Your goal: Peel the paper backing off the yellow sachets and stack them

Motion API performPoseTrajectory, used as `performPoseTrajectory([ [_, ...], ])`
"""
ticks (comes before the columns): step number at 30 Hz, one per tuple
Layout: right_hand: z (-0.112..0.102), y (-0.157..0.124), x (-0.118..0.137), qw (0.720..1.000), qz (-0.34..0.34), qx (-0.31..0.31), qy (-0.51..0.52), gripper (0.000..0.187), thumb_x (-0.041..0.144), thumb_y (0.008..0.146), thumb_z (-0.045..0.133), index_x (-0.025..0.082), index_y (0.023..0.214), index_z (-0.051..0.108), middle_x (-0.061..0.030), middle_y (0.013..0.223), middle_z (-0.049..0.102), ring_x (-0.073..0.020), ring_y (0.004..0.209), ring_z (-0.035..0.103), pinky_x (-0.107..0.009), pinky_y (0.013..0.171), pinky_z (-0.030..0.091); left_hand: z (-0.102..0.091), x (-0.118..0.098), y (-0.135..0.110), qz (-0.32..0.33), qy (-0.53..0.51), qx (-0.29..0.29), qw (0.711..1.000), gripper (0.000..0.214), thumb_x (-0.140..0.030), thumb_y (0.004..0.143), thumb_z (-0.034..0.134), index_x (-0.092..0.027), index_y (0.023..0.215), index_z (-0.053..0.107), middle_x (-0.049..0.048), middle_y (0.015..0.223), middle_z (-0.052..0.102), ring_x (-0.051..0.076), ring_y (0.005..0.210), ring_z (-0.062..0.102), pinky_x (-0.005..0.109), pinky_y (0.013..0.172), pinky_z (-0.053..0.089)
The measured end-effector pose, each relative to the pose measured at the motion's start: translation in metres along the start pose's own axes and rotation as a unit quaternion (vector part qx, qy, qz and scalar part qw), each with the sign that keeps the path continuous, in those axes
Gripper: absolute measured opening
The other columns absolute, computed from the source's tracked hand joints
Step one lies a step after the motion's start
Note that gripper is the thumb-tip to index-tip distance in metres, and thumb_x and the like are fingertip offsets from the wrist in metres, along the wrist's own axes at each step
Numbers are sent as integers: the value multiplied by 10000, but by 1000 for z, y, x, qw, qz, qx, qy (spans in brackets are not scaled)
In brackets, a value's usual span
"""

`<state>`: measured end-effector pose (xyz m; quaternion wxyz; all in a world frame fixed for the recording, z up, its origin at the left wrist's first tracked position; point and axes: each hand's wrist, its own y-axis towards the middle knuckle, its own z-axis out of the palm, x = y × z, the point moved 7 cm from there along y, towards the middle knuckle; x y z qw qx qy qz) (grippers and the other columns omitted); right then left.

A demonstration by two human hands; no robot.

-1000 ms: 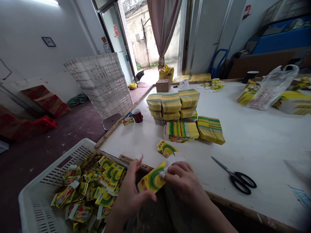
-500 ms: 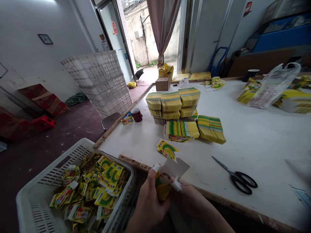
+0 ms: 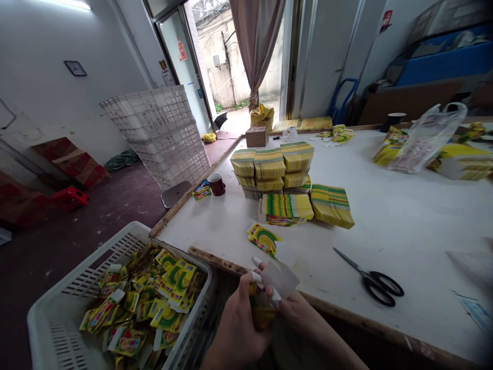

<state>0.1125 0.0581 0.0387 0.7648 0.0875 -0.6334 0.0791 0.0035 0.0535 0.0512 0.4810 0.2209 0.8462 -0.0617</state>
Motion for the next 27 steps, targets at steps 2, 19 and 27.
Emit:
performPoseTrajectory([
  [2,7,-3,4,996,-21,29,-86,590,397,862,596,272,1416,432,-115,1424,476,-289,1365,365,-491,1125,268,4,4,3,-15,-25,26,999,609,-125,688,612,-241,1223,345,65,1055,645,236,911,642,337,773,509],
  [19,3,5,-5,910,-23,117,-398,437,52,787,525,233,1167,643,-155,1421,453,-298,1152,595,-410,951,475,-24,28,3,-135,45,-29,989,512,-276,662,699,-216,1123,485,74,1011,662,259,917,640,374,808,492],
  [27,1,0,-1,939,-59,89,-326,467,38,732,544,220,1161,589,-115,1353,484,-262,1249,492,-404,1024,416,-25,18,1,-107,53,-44,992,498,-277,629,720,-240,1090,534,54,964,689,256,873,661,336,758,500],
])
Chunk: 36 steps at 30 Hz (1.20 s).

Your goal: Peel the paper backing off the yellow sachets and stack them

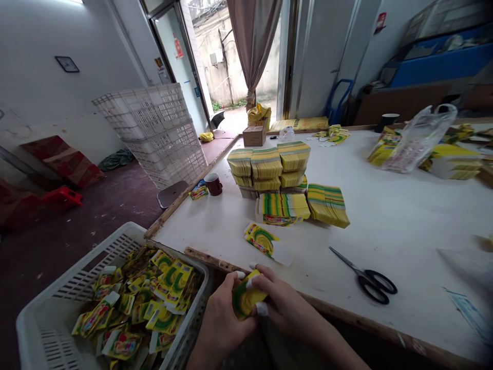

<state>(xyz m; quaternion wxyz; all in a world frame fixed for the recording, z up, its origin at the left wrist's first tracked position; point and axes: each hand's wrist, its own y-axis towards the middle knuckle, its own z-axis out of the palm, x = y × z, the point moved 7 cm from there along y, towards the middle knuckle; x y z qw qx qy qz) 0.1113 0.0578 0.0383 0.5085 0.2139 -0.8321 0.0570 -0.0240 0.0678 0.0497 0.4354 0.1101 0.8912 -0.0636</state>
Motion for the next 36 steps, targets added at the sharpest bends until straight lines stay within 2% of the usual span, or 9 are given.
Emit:
performPoseTrajectory([
  [3,11,0,-10,998,7,-43,49,720,130,769,594,182,1424,298,-170,1483,347,-282,1357,371,-462,1100,333,-4,4,1,14,12,1,1000,500,-276,657,702,-247,1126,529,72,1041,677,274,966,641,372,834,494],
  [5,8,8,-16,996,10,-55,64,761,212,805,606,162,1458,218,-184,1466,379,-275,1294,458,-443,1058,394,-22,17,4,2,43,-29,999,486,-313,675,693,-239,1127,531,89,1061,664,293,996,626,414,873,486],
  [7,-9,20,-29,994,52,-93,-16,654,271,842,585,137,1416,304,-185,1374,491,-262,1161,570,-404,965,473,-57,35,5,-26,124,-136,983,494,-364,698,662,-198,1143,527,140,1103,633,346,1057,587,492,916,456],
  [9,-33,34,-44,959,134,-140,-206,479,224,875,530,135,1335,428,-156,1259,586,-252,1117,580,-373,938,471,-96,50,1,-54,249,-262,931,546,-412,752,574,-117,1205,494,234,1245,526,427,1181,481,587,960,392],
  [12,-51,55,-62,919,199,-155,-304,431,79,827,521,89,1258,505,-195,1145,624,-311,1066,572,-423,885,450,-123,66,-4,-73,298,-333,891,641,-491,787,522,-74,1267,439,266,1296,465,432,1236,427,590,976,388],
  [17,-37,71,-74,896,232,-125,-357,279,15,838,470,142,1042,612,-147,1022,661,-283,952,601,-364,785,430,-89,66,5,-22,167,-258,951,548,-511,785,560,-141,1186,513,185,1226,534,344,1208,485,505,995,424],
  [21,-33,67,-72,881,241,-134,-385,318,34,884,417,136,1146,564,-154,1053,643,-298,963,592,-364,758,405,-59,55,11,7,88,-191,978,416,-425,792,604,-191,1134,571,135,1209,576,296,1160,531,475,981,443],
  [31,-38,63,-68,876,250,-166,-378,290,0,878,377,93,1046,594,-195,991,641,-317,928,590,-395,788,370,-37,51,13,20,55,-125,990,394,-401,818,585,-167,1135,574,125,1154,630,271,1086,586,455,945,469],
  [36,-33,59,-78,899,238,-194,-312,371,-56,784,446,90,1114,533,-186,1033,596,-293,903,597,-352,735,409,-14,40,16,17,-3,-58,998,395,-364,807,602,-156,1142,574,126,1129,646,261,1048,604,431,910,482],
])
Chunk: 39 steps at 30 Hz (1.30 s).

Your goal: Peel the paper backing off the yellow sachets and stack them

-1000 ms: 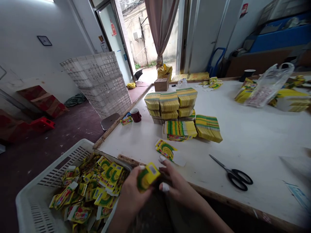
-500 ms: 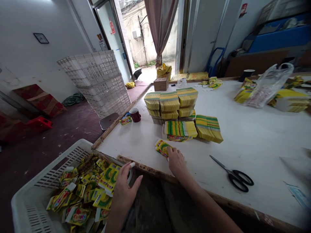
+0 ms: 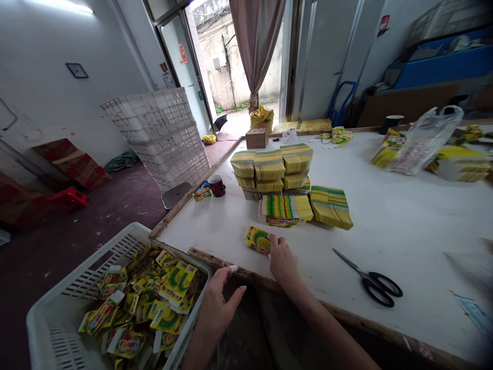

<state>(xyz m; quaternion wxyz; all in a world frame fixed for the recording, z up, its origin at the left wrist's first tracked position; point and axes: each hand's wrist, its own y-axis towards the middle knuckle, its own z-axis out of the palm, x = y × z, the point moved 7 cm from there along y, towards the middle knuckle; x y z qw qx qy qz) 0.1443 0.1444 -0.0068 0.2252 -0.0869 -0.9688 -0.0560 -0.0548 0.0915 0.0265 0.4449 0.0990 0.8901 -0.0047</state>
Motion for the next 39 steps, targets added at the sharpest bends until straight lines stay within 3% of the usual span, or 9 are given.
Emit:
performPoseTrajectory([
  [7,-11,-7,-7,983,-21,-6,183,450,4,769,486,152,1183,388,-91,1008,606,-192,860,628,-292,736,491,41,7,-6,-67,-233,70,968,521,-403,741,716,-192,1196,575,139,1187,640,285,1105,586,434,930,471],
  [9,-16,-20,5,957,-55,17,284,422,92,794,531,189,1169,365,-29,926,603,-151,783,626,-254,702,507,50,6,-4,-77,-393,38,916,660,-478,691,750,-217,1258,535,137,1254,607,298,1170,552,425,940,475],
  [14,-16,-65,49,799,-117,137,573,347,132,725,626,221,1014,455,30,790,541,-117,659,527,-230,594,445,48,-7,3,-108,-641,-167,741,549,-634,760,591,-235,1135,626,85,1097,681,248,1050,623,382,921,493],
  [18,-22,-80,60,751,-76,182,630,408,148,738,664,225,1064,432,48,768,502,-105,662,477,-226,604,396,38,-28,3,-91,-685,-236,683,526,-664,729,597,-224,1008,662,34,822,676,216,830,663,365,841,522],
  [21,-29,-87,70,689,-85,259,672,556,207,733,703,241,1198,399,32,843,504,-111,714,479,-241,645,383,32,-36,1,-52,-684,-229,691,592,-719,659,615,-215,966,656,32,784,642,240,858,649,352,814,525],
  [27,-25,-98,74,729,-114,251,626,571,247,750,712,253,1256,447,20,864,506,-129,741,457,-249,646,361,40,-20,-15,-112,-635,-221,731,569,-699,724,570,-246,1064,627,42,937,653,225,959,625,285,780,511],
  [32,-22,-85,63,659,-44,218,718,505,379,689,792,227,1107,553,15,818,569,-148,772,521,-254,690,380,44,-30,-11,-117,-649,-168,732,708,-781,617,590,-241,1068,660,60,988,678,255,997,624,345,858,508],
  [35,-25,-78,59,614,-12,231,754,428,395,737,761,225,1082,574,-8,863,621,-156,818,565,-260,740,406,48,-34,-5,-144,-648,-138,735,470,-571,656,740,-215,961,703,52,924,712,223,896,658,331,823,522],
  [39,-29,-77,57,637,-22,220,739,410,398,736,764,231,1062,579,3,814,627,-137,739,564,-237,680,414,52,-27,-2,-173,-636,-150,737,319,-392,631,818,-206,875,731,29,844,744,165,736,680,272,733,538],
])
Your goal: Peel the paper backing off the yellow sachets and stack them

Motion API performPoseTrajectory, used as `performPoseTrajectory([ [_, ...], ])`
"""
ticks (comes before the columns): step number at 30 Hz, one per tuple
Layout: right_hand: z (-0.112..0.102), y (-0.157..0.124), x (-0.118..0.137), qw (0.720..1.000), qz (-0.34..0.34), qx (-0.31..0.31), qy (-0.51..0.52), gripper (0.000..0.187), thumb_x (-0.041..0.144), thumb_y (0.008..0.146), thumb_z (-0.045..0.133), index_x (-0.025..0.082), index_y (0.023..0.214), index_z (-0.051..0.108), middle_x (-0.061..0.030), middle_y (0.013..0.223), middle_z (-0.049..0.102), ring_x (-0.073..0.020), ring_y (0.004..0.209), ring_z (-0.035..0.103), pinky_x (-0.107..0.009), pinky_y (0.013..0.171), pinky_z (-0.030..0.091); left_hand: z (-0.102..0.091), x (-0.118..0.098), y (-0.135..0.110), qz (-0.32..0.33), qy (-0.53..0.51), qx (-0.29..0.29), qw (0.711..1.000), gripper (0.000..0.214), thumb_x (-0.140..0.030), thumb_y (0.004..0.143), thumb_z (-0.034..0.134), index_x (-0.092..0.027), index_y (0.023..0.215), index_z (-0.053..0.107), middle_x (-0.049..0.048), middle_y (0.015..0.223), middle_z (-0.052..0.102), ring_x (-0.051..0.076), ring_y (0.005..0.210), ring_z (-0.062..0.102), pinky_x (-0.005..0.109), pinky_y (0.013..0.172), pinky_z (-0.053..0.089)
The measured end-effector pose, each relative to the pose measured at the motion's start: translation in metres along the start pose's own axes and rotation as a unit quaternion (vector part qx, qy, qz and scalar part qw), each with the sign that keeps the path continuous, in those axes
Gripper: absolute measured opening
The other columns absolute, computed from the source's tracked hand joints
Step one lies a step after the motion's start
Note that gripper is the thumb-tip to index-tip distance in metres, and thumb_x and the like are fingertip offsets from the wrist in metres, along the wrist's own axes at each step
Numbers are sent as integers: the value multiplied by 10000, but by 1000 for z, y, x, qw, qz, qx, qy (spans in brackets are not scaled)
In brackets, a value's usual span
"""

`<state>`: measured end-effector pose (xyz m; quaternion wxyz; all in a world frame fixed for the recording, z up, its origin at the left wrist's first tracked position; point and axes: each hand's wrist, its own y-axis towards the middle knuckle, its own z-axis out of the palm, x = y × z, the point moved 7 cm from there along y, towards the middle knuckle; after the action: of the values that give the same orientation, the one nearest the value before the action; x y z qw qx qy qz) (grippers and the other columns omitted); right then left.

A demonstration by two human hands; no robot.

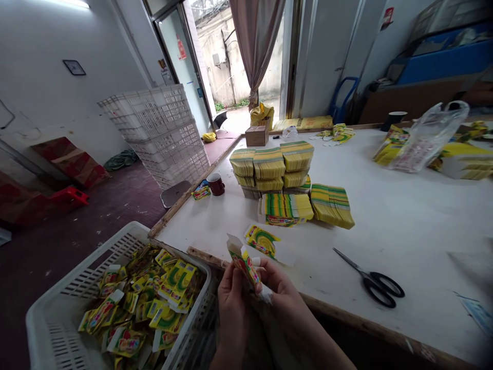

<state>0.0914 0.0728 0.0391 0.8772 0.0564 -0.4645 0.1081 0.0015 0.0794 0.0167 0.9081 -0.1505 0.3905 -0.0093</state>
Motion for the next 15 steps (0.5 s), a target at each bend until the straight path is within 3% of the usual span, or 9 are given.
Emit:
performPoseTrajectory([
  [6,-3,1,5,985,-77,-17,-154,318,445,856,605,224,1082,575,-49,963,655,-204,869,595,-293,760,457,-9,-2,7,18,-4,-17,1000,294,-361,610,835,-207,840,739,18,806,756,153,695,690,225,646,537],
  [10,-12,2,7,959,-111,-67,-254,210,372,912,524,202,975,630,-38,893,659,-193,819,580,-278,733,464,-14,-7,8,63,25,-37,997,296,-386,616,827,-193,824,742,28,814,758,167,718,694,244,674,548],
  [15,-16,0,12,943,-112,-66,-307,199,302,906,500,186,906,661,-25,807,663,-186,757,588,-266,680,466,-15,-13,7,74,35,-29,996,269,-351,612,834,-206,817,736,17,813,756,159,750,694,239,700,545],
])
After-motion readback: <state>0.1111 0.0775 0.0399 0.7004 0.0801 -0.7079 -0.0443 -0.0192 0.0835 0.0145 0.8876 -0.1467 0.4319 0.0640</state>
